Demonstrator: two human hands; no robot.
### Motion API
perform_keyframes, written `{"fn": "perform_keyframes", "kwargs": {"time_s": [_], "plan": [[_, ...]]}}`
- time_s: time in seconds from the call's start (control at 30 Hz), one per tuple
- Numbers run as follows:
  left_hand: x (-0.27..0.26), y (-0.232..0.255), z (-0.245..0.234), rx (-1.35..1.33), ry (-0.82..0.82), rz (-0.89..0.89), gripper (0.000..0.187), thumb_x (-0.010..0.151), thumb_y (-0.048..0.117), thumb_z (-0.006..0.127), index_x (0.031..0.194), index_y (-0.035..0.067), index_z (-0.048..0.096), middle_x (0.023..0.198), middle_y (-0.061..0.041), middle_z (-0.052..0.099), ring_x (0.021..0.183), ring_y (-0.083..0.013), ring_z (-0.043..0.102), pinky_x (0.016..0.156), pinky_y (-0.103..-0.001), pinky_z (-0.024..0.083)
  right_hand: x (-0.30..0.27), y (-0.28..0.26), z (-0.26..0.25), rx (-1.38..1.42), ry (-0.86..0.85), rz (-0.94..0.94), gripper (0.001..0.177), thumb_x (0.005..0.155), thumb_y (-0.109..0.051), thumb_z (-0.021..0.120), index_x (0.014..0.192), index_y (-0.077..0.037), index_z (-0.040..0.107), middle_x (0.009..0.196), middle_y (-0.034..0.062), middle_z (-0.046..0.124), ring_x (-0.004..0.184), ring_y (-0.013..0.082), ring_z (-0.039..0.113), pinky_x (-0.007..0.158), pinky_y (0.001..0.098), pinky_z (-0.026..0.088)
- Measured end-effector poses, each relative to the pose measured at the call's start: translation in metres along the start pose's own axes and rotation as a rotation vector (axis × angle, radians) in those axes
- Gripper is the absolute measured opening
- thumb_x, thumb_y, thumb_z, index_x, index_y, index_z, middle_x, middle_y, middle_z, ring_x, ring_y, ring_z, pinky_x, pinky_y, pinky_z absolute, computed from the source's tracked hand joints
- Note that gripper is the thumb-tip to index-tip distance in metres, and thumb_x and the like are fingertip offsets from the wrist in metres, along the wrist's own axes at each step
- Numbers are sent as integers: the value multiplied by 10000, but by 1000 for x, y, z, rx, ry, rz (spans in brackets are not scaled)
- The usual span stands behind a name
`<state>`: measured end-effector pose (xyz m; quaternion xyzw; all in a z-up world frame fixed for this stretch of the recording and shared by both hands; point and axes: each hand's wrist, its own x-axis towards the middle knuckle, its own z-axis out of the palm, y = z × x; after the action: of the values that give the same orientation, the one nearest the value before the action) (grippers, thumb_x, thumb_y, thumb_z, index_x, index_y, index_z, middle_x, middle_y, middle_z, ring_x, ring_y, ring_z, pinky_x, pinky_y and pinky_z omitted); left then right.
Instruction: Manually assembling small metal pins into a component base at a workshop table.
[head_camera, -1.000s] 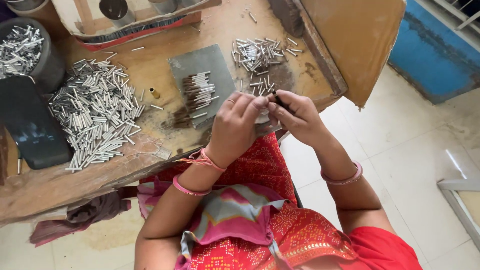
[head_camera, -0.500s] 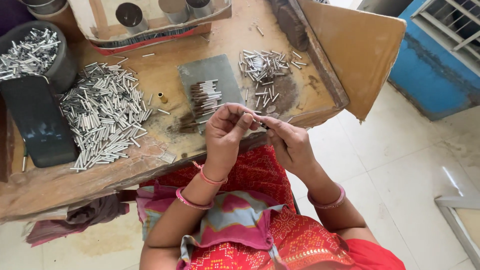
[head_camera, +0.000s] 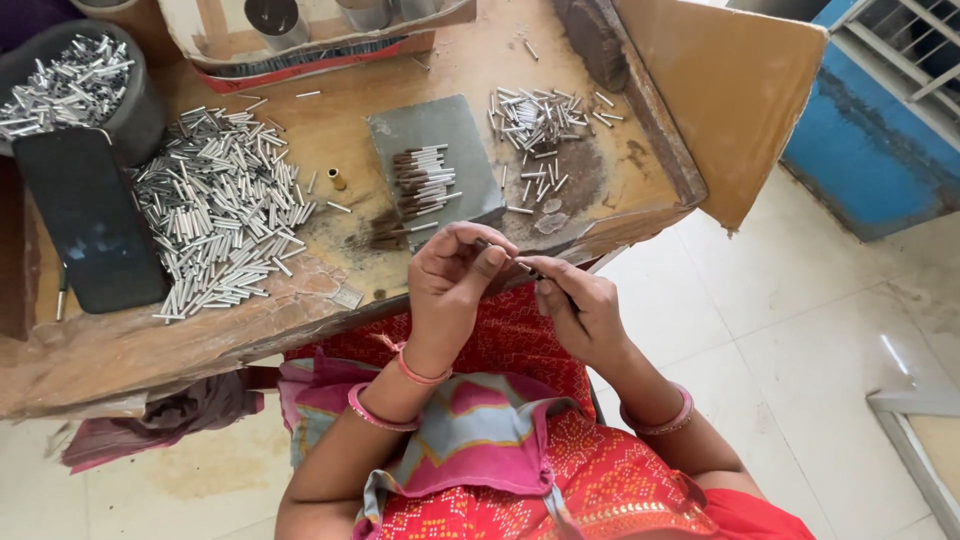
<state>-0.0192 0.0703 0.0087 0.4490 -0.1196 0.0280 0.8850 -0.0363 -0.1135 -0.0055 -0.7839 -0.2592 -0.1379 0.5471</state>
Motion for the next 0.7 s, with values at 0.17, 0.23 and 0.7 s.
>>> {"fn": "perform_keyframes", "kwargs": {"time_s": [0.17, 0.23, 0.7], "plan": [[-13, 1, 1, 284, -161, 180, 103, 983, -109, 659, 1064, -48, 678, 1134, -85, 624, 1040, -120, 632, 931, -258, 537, 1, -3, 2, -70, 83, -47, 174, 993, -47, 647, 1160, 0, 664, 774, 43, 632, 653, 93, 588, 616, 241, 483], [-16, -2, -1, 380, -197, 172, 117, 962, -126, 681, 1052, -59, 709, 1126, -93, 597, 1019, -119, 618, 888, -253, 534, 2, -4, 3, -103, 114, -81, 142, 973, -55, 693, 1105, -9, 665, 773, 45, 629, 649, 97, 589, 608, 245, 474], [-21, 14, -4, 198, -107, -45, 97, 985, -91, 638, 1029, -5, 631, 950, -14, 674, 867, -51, 600, 795, -203, 506, 2, -15, 14, -145, 117, -65, 86, 935, -4, 708, 971, -33, 636, 663, 17, 513, 552, 100, 481, 531, 253, 407]]}}
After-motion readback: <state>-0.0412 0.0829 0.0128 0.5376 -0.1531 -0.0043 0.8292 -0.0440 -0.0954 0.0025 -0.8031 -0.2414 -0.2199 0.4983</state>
